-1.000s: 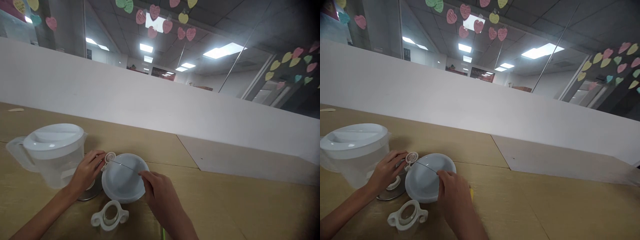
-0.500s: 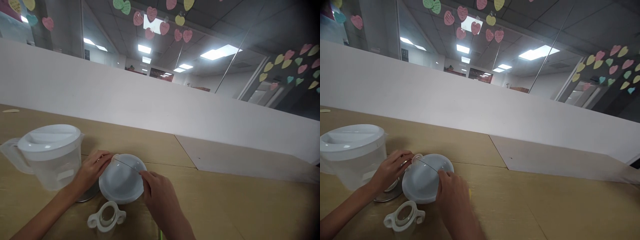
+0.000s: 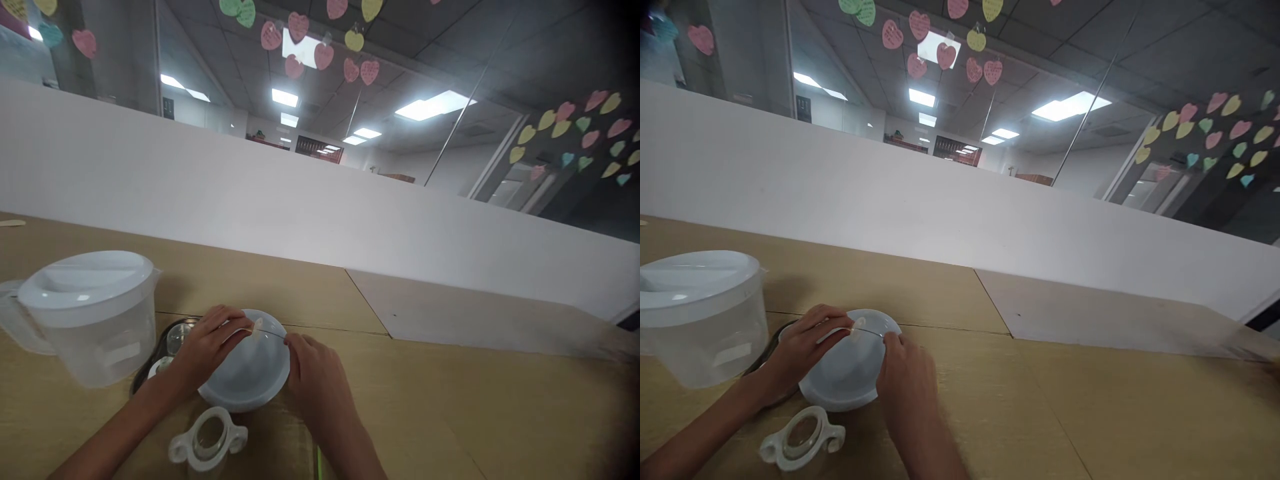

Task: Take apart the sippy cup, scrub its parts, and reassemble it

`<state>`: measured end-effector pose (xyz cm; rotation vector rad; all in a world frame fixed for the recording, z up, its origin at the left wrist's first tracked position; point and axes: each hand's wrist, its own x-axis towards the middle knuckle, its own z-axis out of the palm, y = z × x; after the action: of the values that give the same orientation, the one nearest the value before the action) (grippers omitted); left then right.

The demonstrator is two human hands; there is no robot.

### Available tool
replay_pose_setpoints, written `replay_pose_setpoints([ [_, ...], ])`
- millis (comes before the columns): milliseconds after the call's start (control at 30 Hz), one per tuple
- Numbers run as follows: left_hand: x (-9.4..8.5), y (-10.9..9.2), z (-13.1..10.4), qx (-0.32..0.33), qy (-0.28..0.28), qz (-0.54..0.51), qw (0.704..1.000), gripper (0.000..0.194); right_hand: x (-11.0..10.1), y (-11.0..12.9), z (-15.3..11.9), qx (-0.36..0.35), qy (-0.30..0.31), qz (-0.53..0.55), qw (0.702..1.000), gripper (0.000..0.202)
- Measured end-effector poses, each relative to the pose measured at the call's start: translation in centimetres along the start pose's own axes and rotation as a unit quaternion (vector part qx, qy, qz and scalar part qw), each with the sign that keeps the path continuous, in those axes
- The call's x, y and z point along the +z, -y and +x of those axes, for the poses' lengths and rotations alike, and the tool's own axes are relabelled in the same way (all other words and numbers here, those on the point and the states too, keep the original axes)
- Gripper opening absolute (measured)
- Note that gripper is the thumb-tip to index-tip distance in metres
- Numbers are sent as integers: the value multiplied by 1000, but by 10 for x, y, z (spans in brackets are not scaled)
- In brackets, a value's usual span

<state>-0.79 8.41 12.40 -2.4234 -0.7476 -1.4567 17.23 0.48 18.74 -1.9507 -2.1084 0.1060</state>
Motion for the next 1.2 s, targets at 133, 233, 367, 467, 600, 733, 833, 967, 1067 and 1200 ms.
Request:
replay_pose_setpoints([
  [133, 4, 1, -2, 10, 11, -6, 1000, 11, 6, 4, 0, -44, 0, 13, 999, 24],
  [233, 5, -1, -2, 10, 11, -16, 1000, 10, 10, 6, 0, -56, -13, 26, 998, 23],
  [367, 5, -5, -2, 17, 7, -21, 1000, 10, 18, 8, -2, -69, -27, 33, 997, 23],
  [467, 4, -7, -3, 20, 13, -22, 999, 10, 25, 9, -2, -73, -42, 6, 996, 24],
  [600, 1, -8, -1, 20, 6, -24, 999, 11, 33, 10, 0, -80, -71, 14, 994, 21],
  [733, 0, -12, 2, 21, -1, -38, 999, 11, 37, 12, -2, -77, -112, 82, 987, 17],
  [833, 2, -17, 1, 29, 9, -63, 998, 10, 38, 14, -3, -78, -129, 127, 980, 16],
  [967, 2, -24, 2, 21, 12, -70, 997, 10, 36, 14, -3, -90, -155, 160, 971, 19],
  [1067, -1, -21, 4, 47, 1, -42, 998, 10, 30, 12, -5, -102, -144, 187, 966, 21],
  [1200, -5, -1, 3, 53, 6, 1, 999, 9, 15, 5, -7, -130, -110, 235, 957, 14],
])
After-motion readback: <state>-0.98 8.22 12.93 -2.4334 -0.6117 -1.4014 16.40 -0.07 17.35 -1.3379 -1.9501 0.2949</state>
